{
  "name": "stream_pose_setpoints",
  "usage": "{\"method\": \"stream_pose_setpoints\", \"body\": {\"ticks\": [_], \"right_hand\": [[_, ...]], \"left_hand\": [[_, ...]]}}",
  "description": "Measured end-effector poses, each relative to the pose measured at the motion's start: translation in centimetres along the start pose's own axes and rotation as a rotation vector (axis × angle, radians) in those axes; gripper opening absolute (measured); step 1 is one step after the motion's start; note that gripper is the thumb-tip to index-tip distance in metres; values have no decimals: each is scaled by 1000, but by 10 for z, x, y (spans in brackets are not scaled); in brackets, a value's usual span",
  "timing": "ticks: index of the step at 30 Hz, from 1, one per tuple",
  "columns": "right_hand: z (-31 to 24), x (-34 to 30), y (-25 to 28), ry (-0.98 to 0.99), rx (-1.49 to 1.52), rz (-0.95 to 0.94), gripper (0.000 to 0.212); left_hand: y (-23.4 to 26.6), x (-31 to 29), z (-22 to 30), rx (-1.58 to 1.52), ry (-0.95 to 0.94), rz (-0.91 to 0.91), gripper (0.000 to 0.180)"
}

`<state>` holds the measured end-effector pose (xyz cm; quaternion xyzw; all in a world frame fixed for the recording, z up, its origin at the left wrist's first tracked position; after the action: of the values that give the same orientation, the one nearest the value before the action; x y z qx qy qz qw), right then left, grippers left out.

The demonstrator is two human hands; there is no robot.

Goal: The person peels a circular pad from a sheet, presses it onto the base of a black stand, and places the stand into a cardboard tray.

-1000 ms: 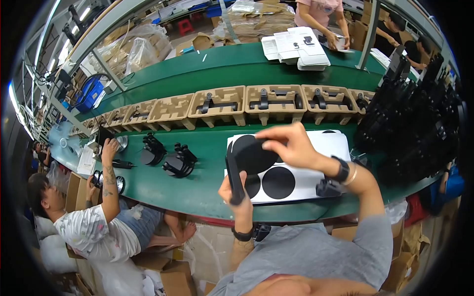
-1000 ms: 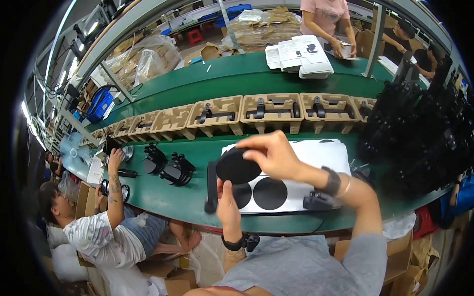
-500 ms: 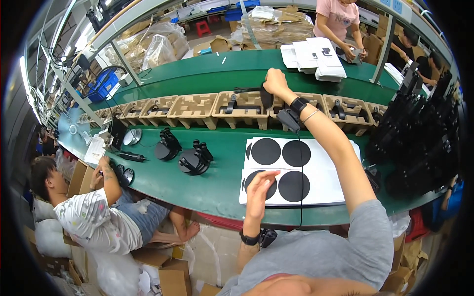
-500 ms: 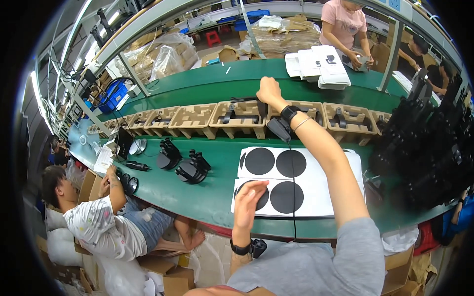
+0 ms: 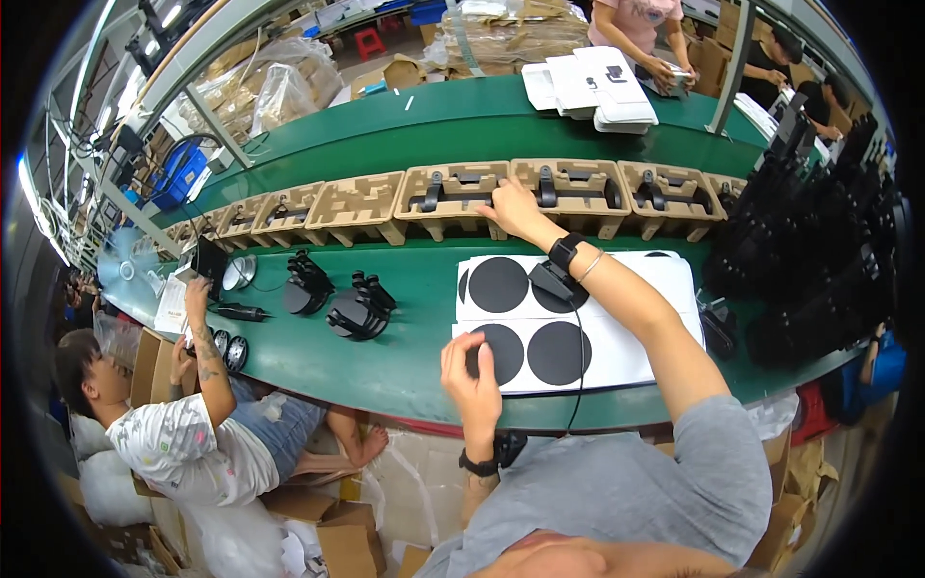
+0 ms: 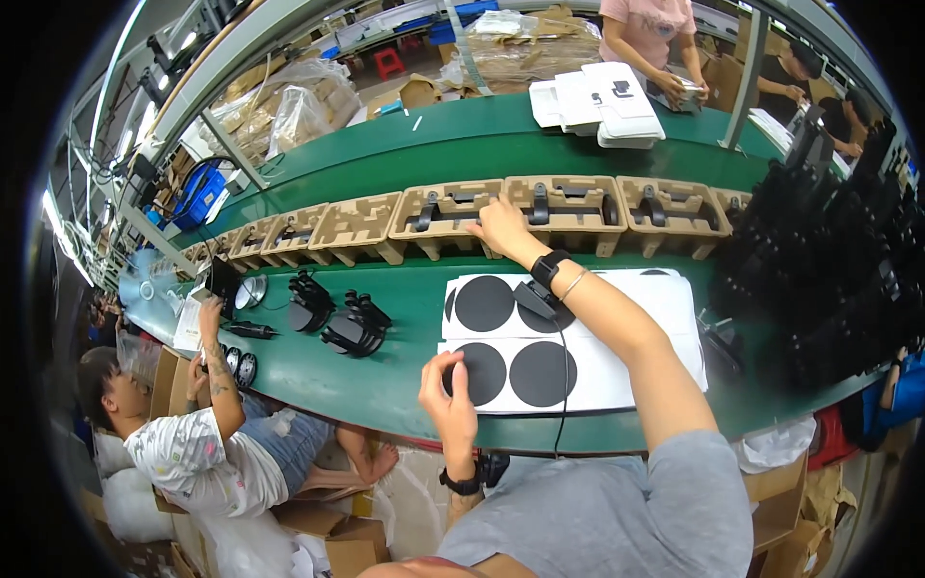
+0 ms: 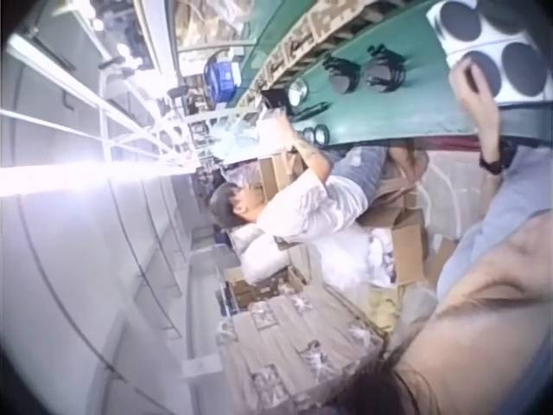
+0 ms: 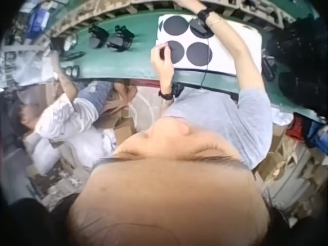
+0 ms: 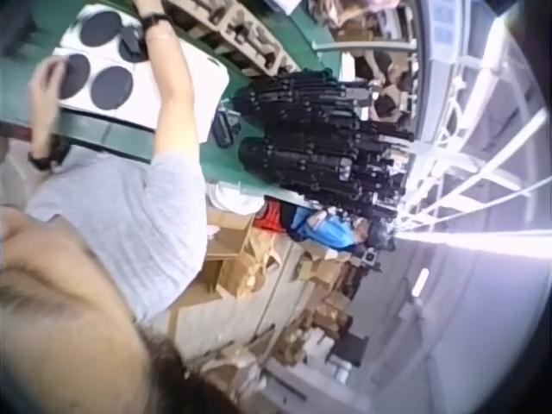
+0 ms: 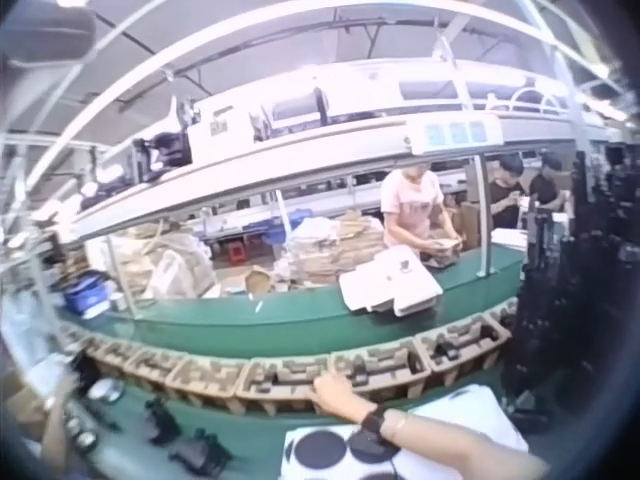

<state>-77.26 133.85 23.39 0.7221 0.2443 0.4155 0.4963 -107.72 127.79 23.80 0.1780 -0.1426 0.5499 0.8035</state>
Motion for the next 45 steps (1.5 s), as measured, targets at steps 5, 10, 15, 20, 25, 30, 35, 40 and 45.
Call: {"method": "stream_pose_setpoints", "body": {"ticks": [5, 10, 15, 20, 25, 30, 35, 40, 45], "right_hand": [[-13, -36, 45, 210, 94, -87, 57], [-28, -132, 78, 456, 279, -201, 34], [-11, -149, 78, 416, 510, 9, 28], [9, -140, 85, 434, 475, 8, 36], [20, -133, 98, 410, 468, -40, 43], [21, -130, 103, 427, 511, -76, 46], [18, -129, 107, 372, 533, -58, 43], [10, -131, 108, 474, 459, -39, 43], [9, -129, 113, 480, 537, 56, 27]], "left_hand": [[-25, 13, -4, 332, -250, -315, 42], [-34, 6, -10, 598, -252, -415, 60], [-37, 7, -16, 648, -232, -404, 59], [-65, 7, -15, 628, -245, -390, 59], [-92, 7, -4, 750, -298, -377, 62], [-111, 7, 4, 820, -307, -309, 62], [-114, 9, 5, 825, -317, -311, 62], [-107, 15, 9, 796, -299, -272, 60], [-97, 23, 15, 795, -288, -286, 55]]}}
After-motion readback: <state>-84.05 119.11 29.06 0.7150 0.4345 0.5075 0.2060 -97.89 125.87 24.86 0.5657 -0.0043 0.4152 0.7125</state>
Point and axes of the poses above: each hand's wrist, its own x-axis towards the middle knuckle, its own y-axis out of the back of the hand, z = x × y, the point moved 4 cm from there along x, towards the middle knuckle, and after that the axes turned 6 degrees about z, right-handed, at the moved point
